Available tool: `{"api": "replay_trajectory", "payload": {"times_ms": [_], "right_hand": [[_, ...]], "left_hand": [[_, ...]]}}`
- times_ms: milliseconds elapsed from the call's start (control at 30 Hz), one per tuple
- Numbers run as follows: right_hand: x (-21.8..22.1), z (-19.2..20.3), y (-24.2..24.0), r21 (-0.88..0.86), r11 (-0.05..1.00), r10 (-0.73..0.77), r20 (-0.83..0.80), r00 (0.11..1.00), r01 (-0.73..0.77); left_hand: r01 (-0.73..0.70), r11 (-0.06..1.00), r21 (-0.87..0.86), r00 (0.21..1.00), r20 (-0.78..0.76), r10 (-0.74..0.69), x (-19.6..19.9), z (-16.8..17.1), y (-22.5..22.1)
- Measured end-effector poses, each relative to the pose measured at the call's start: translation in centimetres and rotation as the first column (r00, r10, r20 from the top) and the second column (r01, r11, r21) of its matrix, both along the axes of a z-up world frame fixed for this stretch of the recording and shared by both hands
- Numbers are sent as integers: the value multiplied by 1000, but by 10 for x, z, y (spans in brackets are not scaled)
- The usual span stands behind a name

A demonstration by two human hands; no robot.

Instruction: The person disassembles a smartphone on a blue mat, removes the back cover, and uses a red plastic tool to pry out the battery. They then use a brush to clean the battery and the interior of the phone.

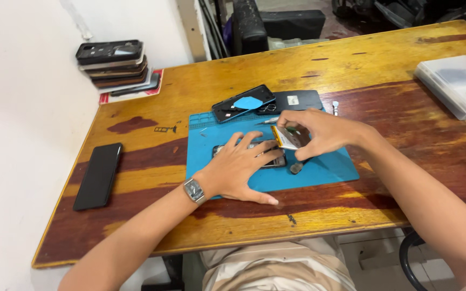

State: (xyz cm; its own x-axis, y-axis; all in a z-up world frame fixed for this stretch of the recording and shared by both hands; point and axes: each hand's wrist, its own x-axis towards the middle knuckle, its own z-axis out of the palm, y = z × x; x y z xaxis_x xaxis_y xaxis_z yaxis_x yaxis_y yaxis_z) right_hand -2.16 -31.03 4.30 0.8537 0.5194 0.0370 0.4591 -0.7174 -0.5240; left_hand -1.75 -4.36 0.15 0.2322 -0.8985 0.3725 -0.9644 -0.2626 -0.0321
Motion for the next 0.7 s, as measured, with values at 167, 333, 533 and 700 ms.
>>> {"api": "replay_trajectory", "payload": {"times_ms": [167, 333, 533, 700], "right_hand": [[2, -7, -1, 97, 995, -35, 14, 999, 34], [8, -9, 2, 164, 986, -57, 273, 960, 12], [12, -16, 3, 260, 957, -207, 289, 935, 131], [10, -22, 9, 343, 934, -217, 321, 922, 101]], "left_hand": [[-22, 1000, 6, 999, -32, 22, -1, -3, 0], [-22, 999, -29, 999, -35, 21, 0, -3, 3], [10, 997, -70, 1000, -13, -11, -1, -3, 6], [37, 993, -109, 997, 73, -29, 4, 4, 9]]}}
